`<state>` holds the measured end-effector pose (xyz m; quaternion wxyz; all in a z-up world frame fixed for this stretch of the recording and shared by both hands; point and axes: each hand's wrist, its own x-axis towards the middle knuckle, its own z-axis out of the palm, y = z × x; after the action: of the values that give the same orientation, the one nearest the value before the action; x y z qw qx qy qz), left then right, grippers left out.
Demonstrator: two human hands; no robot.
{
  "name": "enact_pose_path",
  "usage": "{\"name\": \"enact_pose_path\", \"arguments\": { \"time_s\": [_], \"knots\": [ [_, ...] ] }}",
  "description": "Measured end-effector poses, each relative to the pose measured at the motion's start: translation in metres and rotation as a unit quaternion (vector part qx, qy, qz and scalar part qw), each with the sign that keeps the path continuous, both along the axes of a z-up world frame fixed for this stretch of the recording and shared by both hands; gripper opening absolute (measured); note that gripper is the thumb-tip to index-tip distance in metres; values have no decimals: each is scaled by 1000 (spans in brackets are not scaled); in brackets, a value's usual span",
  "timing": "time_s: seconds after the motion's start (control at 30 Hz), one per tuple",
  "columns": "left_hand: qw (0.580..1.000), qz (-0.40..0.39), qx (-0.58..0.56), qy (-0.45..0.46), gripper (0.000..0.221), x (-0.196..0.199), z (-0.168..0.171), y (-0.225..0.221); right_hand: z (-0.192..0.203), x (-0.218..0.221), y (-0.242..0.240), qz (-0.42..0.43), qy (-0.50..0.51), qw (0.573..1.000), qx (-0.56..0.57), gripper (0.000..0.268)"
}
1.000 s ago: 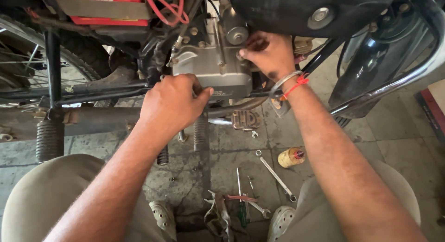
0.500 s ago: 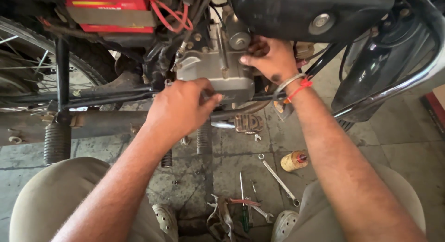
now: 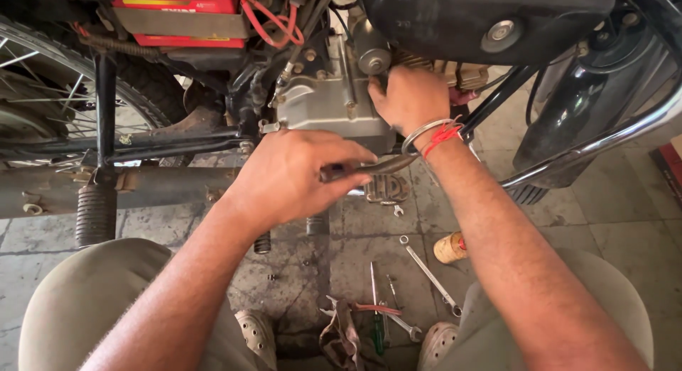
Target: Pouring engine oil into a motorcycle and performing various repairs and adjustments on the engine using hand tools.
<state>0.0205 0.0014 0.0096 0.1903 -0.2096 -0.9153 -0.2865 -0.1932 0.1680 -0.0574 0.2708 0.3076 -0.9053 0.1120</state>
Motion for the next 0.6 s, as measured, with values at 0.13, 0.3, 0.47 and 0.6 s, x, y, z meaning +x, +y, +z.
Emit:
{"name": "enact_pose_path", "arguments": {
  "time_s": [0.13,0.3,0.47,0.6],
  "knots": [
    [997,-42,20,64,22,3,2,0,-4,1,-3,-20,39,999,4,42],
    [993,-53,28,102,23,8,5,0,-5,6,-14,-43,26,998,-25,31],
    [991,-55,36,118,21,8,4,0,-7,5,-21,-74,3,997,-36,28],
    [991,-52,43,115,19,6,1,1,-14,-4,-22,-90,7,995,-48,30]
  ]
}}
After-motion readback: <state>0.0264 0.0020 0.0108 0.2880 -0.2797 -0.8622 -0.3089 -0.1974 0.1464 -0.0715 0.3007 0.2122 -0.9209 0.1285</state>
